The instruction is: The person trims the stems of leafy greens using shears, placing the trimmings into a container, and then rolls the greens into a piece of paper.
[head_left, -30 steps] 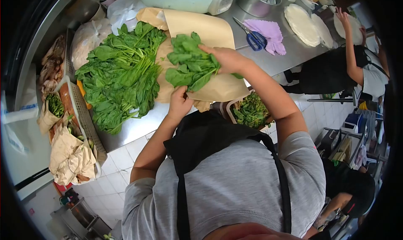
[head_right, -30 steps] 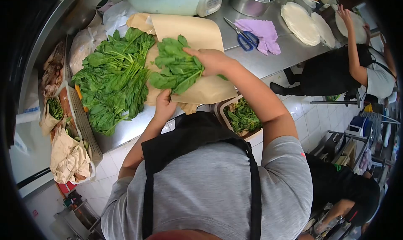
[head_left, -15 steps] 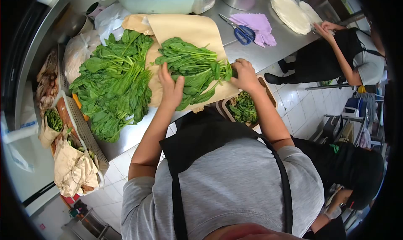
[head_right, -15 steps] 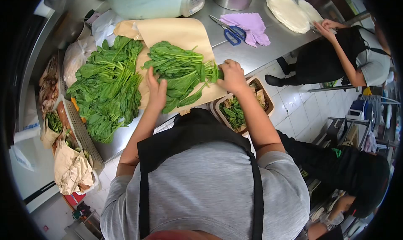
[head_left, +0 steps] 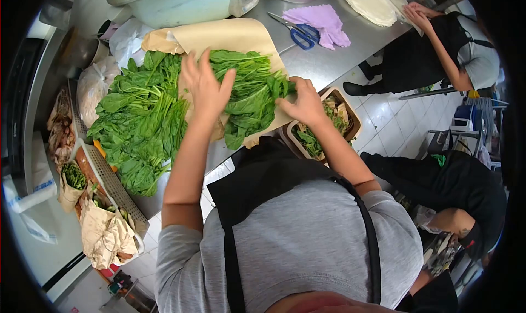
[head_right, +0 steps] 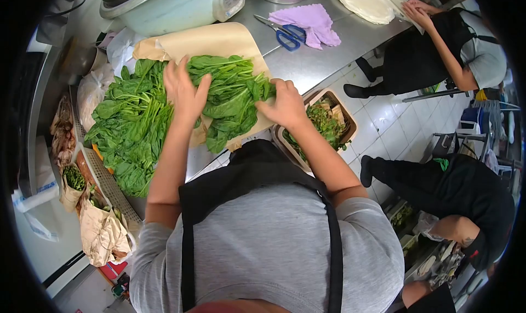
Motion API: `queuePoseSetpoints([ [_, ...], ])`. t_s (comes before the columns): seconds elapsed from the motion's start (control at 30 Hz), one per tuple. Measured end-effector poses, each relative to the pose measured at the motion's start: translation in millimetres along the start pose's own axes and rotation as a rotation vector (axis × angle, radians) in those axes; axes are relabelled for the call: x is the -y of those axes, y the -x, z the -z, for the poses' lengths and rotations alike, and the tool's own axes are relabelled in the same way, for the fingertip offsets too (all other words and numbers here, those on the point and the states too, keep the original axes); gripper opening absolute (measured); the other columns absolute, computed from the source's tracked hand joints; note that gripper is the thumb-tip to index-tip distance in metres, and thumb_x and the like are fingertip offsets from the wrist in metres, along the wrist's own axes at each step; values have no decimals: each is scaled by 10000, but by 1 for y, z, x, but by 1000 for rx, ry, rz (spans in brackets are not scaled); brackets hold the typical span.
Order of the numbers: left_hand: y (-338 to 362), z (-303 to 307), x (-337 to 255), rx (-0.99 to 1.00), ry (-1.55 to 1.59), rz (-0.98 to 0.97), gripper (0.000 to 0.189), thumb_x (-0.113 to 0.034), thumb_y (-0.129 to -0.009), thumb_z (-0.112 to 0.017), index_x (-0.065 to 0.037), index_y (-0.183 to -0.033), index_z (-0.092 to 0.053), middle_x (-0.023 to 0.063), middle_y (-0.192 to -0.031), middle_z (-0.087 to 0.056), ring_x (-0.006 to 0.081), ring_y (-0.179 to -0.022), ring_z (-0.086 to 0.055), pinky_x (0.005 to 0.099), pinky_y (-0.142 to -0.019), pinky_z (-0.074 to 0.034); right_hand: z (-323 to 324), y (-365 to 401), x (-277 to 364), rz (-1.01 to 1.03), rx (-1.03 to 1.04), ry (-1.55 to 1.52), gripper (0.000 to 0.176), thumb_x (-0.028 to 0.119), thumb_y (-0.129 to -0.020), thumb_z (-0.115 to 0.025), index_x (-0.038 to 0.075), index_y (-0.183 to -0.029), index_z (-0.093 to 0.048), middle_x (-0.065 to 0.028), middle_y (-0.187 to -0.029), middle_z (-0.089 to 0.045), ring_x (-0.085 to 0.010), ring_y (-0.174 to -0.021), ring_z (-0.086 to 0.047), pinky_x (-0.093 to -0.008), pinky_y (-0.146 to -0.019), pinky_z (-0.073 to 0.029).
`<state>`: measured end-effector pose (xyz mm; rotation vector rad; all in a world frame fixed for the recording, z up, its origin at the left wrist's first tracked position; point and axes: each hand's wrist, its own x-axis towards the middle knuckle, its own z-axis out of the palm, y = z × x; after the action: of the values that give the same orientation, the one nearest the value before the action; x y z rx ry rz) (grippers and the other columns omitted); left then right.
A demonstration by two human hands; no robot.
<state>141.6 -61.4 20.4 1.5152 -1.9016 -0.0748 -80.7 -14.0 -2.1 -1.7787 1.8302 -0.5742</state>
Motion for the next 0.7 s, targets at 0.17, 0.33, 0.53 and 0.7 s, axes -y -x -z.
queuePoseSetpoints([
  [0.17, -47, -39, 15, 444, -304, -128, 664, -442, -707, -573, -58, -1218, -393, 187, -1278, -330, 354, -1159, -297, 457, -965, -203, -17, -14, 1, 4, -45, -12, 422, 204, -677, -603, -5, -1027, -491, -165, -820, -553, -346, -803, -558, -364, -712, -450],
  [0.33, -55, -39, 6, 732, -337, 2, 562, -436, -697, -590, -86, -1128, -502, 149, -1117, -515, 305, -1048, -451, 423, -903, -314, -22, -16, -31, -68, -77, -473, 246, 90, -726, -563, -11, -946, -516, -81, -682, -570, -242, -644, -569, -304, -630, -460],
  [0.53, -49, -37, -2, 450, -269, 40, 371, -393, -695, -606, -82, -897, -621, 130, -841, -617, 288, -815, -571, 372, -736, -439, -6, 10, -10, -529, 61, -1324, 189, 26, -778, -527, 55, -950, -452, -48, -827, -535, -138, -623, -530, -243, -601, -468],
  [0.7, -35, -34, -14, 671, -334, 64, 393, -389, -733, -556, -98, -996, -581, 159, -1006, -564, 302, -961, -509, 426, -820, -385, -36, 18, 4, -419, 291, -910, 520, 145, -727, -631, -21, -1131, -347, -121, -935, -506, -192, -781, -551, -277, -635, -471],
])
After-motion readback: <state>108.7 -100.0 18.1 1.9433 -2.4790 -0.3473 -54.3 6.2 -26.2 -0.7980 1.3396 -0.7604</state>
